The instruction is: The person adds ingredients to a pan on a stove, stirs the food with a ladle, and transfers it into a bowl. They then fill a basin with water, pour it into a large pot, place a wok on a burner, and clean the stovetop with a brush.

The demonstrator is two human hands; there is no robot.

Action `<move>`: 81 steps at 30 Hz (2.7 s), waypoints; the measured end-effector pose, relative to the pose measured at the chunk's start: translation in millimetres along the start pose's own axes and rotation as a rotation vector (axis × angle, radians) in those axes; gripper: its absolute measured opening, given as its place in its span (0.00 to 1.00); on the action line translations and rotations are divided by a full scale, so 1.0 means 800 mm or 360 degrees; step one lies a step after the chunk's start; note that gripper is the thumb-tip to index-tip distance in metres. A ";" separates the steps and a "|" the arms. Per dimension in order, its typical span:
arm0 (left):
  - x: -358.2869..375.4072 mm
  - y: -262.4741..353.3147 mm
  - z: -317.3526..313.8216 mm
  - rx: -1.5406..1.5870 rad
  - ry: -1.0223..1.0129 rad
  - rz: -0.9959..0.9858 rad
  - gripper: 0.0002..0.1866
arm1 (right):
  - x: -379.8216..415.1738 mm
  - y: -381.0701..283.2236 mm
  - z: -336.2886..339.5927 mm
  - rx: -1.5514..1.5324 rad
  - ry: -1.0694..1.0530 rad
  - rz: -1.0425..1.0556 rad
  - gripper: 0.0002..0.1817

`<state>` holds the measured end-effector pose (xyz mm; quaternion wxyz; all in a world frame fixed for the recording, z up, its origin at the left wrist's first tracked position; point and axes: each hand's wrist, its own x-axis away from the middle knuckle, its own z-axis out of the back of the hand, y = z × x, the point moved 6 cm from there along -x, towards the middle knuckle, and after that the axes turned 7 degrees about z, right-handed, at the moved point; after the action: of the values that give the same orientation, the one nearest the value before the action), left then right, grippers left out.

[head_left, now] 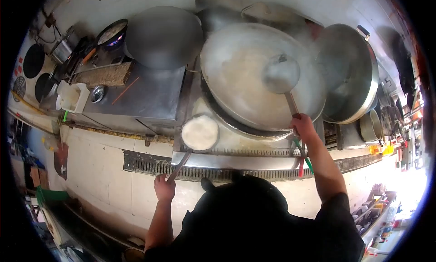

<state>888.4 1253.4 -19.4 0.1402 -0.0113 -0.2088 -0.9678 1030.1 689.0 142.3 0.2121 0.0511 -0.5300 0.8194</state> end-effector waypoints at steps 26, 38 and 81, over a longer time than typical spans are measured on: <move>0.180 -0.113 -0.054 -0.0062 0.0353 0.0873 0.20 | -0.037 -0.020 -0.074 -0.0981 -0.0694 -0.0356 0.14; 0.147 -0.113 -0.084 0.0247 0.0041 0.0731 0.14 | 0.072 -0.078 -0.165 -0.0908 -0.1182 -0.0334 0.17; 0.185 -0.176 -0.091 0.0210 -0.0091 0.0711 0.10 | 0.103 -0.033 -0.320 -0.1175 -0.1365 -0.1232 0.08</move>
<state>710.1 1307.1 -130.3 0.3454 -0.0755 -0.2676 -0.8963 1002.1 950.3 79.8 0.2645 0.4813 -0.7554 0.3575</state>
